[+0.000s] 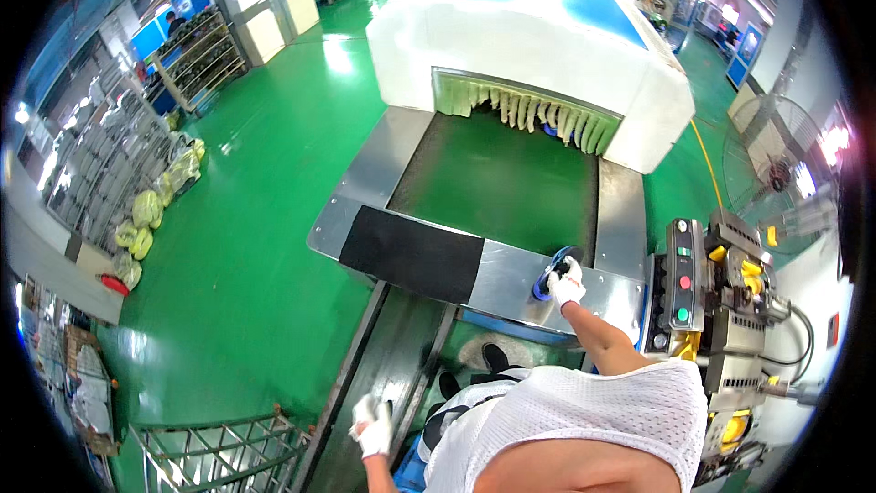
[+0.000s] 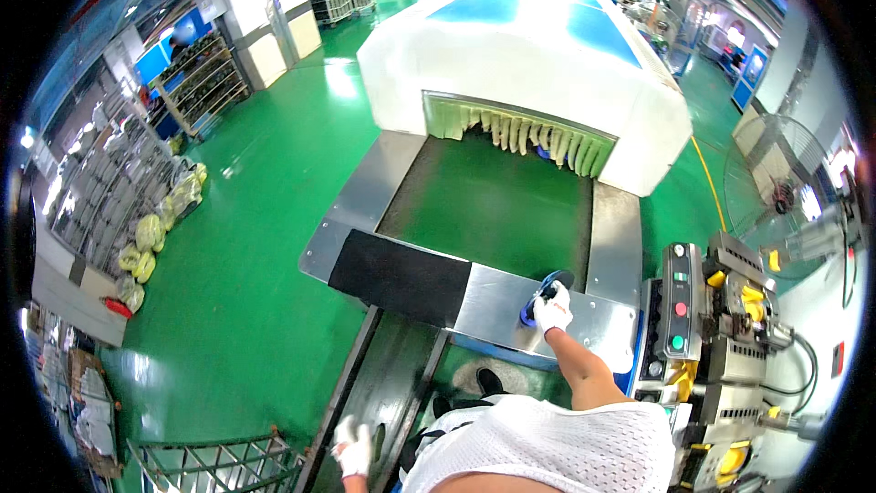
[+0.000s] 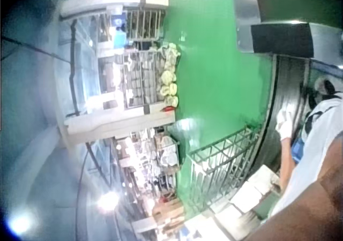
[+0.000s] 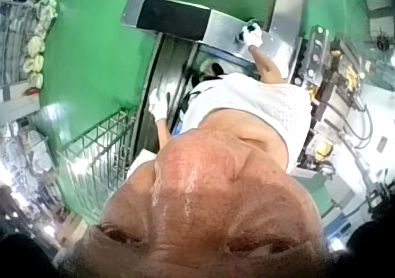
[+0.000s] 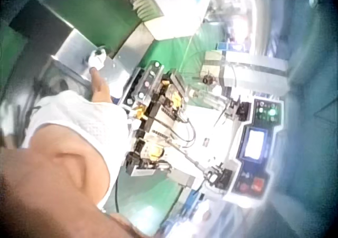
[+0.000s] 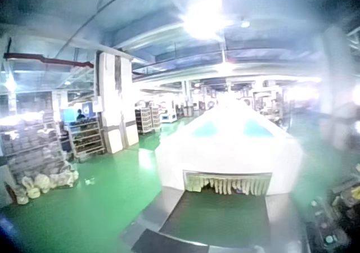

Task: The person operates a shoe processing machine in a factory setting. They repeatedly pick up blue and black sneakers from a metal tray, place them into the machine's processing slots, and then remove them to place them back on the tray. The person wears white gloves and a white mesh tank top throughout the task.

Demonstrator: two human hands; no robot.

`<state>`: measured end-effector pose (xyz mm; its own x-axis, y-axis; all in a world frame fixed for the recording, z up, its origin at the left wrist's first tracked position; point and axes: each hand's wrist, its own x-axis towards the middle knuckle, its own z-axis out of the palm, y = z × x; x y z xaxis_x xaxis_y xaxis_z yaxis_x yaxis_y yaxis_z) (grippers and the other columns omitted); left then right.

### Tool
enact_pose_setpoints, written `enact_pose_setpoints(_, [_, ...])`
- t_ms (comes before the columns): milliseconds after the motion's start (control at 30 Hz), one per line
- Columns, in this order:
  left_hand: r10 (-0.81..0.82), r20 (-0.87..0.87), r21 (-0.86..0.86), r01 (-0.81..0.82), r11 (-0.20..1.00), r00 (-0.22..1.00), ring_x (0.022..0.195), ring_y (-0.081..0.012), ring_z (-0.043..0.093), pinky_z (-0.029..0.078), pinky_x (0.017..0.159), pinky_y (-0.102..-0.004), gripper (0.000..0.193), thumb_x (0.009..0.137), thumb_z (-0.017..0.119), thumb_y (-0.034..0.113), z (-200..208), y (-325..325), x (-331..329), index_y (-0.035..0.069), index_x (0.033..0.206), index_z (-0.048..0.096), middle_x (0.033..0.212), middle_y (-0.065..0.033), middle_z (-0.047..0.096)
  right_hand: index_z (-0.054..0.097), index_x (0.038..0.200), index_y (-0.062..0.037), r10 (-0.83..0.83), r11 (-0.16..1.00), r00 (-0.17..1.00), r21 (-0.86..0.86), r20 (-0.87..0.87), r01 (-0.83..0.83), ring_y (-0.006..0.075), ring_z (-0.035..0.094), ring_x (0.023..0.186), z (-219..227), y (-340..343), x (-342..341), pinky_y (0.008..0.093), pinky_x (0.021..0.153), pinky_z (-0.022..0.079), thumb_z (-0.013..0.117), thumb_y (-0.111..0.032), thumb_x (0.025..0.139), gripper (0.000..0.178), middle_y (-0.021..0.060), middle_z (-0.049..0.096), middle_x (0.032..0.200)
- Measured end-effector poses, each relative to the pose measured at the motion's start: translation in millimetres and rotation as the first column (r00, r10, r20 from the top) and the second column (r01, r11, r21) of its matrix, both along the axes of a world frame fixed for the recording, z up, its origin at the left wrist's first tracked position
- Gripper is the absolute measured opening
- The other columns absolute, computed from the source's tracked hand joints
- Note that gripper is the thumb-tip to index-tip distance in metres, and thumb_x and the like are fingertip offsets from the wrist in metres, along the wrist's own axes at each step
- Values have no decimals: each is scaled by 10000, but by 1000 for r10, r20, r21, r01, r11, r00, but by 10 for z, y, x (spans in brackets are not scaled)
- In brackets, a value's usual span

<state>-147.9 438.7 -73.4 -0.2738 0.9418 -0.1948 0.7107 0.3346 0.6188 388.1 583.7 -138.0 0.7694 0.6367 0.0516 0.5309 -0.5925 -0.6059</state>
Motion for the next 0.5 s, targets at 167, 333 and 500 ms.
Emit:
enact_pose_setpoints(167, [-404, 140, -281, 427, 859, 904, 1207, -342, 615, 466, 1029, -420, 543, 905, 632, 397, -711, 639, 405, 27, 1301, 611, 1292, -226, 635, 454, 1436, -51, 17, 967, 1000, -255, -18, -21, 351, 543, 1286, -318, -894, -316, 454, 1068, 416, 635, -470, 855, 739, 204, 547, 1399])
enact_pose_setpoints(333, [-595, 169, -418, 603, 679, 786, 1250, -341, 589, 433, 1065, -430, 646, 901, 573, 526, -683, 902, 644, 49, 1337, 599, 1304, -210, 637, 529, 1395, -64, -32, 810, 973, -576, -227, -108, 356, 553, 1272, -387, -2154, -680, 440, 1042, 443, 545, -523, 864, 703, 188, 590, 1366])
enact_pose_setpoints(500, [-712, 210, -514, 695, 503, 670, 1288, -350, 557, 404, 1101, -443, 671, 897, 550, 552, -1119, 1013, 693, 90, 1383, 571, 1368, -206, 595, 665, 1253, -125, 266, 454, 837, -703, -478, -547, 342, 613, 1201, -1040, -3477, -661, 429, 1002, 490, 529, -343, 923, 420, 198, 660, 1233])
